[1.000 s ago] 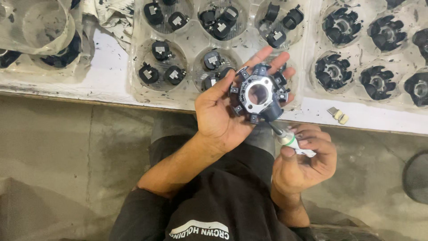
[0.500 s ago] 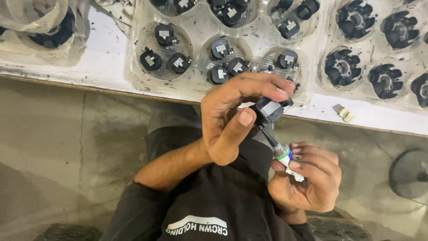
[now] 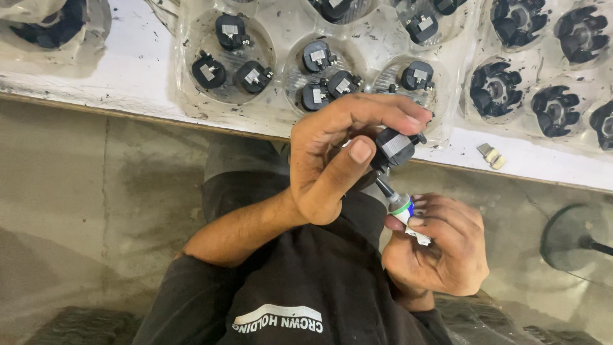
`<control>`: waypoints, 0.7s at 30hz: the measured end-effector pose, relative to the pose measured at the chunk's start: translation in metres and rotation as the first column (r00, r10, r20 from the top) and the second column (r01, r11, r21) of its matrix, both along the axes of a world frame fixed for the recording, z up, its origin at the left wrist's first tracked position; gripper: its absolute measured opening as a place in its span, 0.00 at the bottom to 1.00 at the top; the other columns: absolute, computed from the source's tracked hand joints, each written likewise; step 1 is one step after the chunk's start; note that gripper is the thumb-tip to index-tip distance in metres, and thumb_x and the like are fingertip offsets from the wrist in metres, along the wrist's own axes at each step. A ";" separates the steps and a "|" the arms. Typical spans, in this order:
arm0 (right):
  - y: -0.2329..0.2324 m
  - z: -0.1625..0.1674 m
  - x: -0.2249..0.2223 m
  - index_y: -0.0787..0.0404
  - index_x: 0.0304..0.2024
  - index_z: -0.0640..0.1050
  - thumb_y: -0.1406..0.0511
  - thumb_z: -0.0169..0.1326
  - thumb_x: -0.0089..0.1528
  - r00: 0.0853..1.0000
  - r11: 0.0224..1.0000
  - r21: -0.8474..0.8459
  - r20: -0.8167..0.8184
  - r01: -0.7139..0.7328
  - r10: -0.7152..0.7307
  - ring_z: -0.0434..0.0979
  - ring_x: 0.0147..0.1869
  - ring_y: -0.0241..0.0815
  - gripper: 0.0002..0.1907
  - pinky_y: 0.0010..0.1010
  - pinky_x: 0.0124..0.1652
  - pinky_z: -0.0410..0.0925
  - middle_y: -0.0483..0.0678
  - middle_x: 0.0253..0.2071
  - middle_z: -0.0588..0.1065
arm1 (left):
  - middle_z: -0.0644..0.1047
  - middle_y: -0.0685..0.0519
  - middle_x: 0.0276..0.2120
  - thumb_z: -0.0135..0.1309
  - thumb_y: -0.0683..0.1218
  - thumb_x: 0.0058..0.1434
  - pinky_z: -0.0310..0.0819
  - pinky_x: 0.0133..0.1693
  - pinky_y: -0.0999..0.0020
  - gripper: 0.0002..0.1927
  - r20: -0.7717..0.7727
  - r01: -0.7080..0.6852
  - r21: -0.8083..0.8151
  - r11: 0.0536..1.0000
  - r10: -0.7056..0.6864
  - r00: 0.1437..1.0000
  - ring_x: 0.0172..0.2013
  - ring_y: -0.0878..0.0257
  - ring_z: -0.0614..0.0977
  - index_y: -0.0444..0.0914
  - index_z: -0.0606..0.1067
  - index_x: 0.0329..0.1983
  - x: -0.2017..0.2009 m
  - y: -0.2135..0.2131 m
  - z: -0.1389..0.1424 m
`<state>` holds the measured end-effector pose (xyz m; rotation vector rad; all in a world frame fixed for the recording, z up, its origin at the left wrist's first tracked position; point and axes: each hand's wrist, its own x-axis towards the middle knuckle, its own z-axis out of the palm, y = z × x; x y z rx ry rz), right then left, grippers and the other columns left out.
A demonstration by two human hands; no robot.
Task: The person applies adhesive from a small tube onto black plastic motor components and places the treated parts into plastic trays on the workbench. They pick up parts one at a time, squeeze adhesive onto each, and return them to the tray, working through the tray of components.
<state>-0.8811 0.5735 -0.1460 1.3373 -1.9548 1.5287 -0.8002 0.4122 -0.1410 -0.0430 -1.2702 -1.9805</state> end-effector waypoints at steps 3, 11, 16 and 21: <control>0.000 0.000 0.000 0.65 0.36 0.73 0.81 0.61 0.56 1.000 1.000 -0.001 0.010 0.019 -0.019 0.80 0.38 0.48 0.13 0.32 0.40 0.78 0.50 0.36 0.74 | 0.77 0.40 0.57 0.45 0.46 0.81 0.68 0.63 0.69 0.16 0.006 -0.026 -0.060 0.998 0.026 1.000 0.57 0.61 0.77 0.28 0.73 0.58 0.000 -0.001 -0.003; -0.002 0.002 -0.002 0.65 0.35 0.73 0.80 0.62 0.55 1.000 1.000 0.004 -0.001 0.002 -0.002 0.79 0.39 0.49 0.12 0.32 0.38 0.77 0.50 0.35 0.74 | 0.77 0.38 0.56 0.44 0.46 0.82 0.68 0.62 0.67 0.16 -0.031 -0.022 0.018 1.000 0.022 0.999 0.57 0.60 0.77 0.27 0.72 0.58 -0.003 0.001 -0.010; -0.002 0.004 0.000 0.66 0.36 0.73 0.78 0.67 0.58 1.000 1.000 0.030 -0.007 0.009 -0.009 0.79 0.40 0.48 0.13 0.32 0.40 0.77 0.50 0.36 0.74 | 0.74 0.38 0.55 0.46 0.49 0.82 0.71 0.61 0.59 0.17 -0.143 0.046 0.299 0.953 -0.003 0.990 0.54 0.53 0.78 0.28 0.71 0.58 -0.011 0.010 -0.019; 0.000 0.005 -0.001 0.66 0.40 0.73 0.74 0.69 0.62 0.998 1.000 0.029 0.063 -0.010 0.008 0.79 0.39 0.45 0.15 0.30 0.40 0.75 0.51 0.39 0.74 | 0.72 0.39 0.56 0.47 0.51 0.79 0.75 0.56 0.45 0.16 -0.304 0.205 0.634 0.746 -0.004 0.953 0.55 0.43 0.76 0.34 0.66 0.58 -0.022 0.021 -0.026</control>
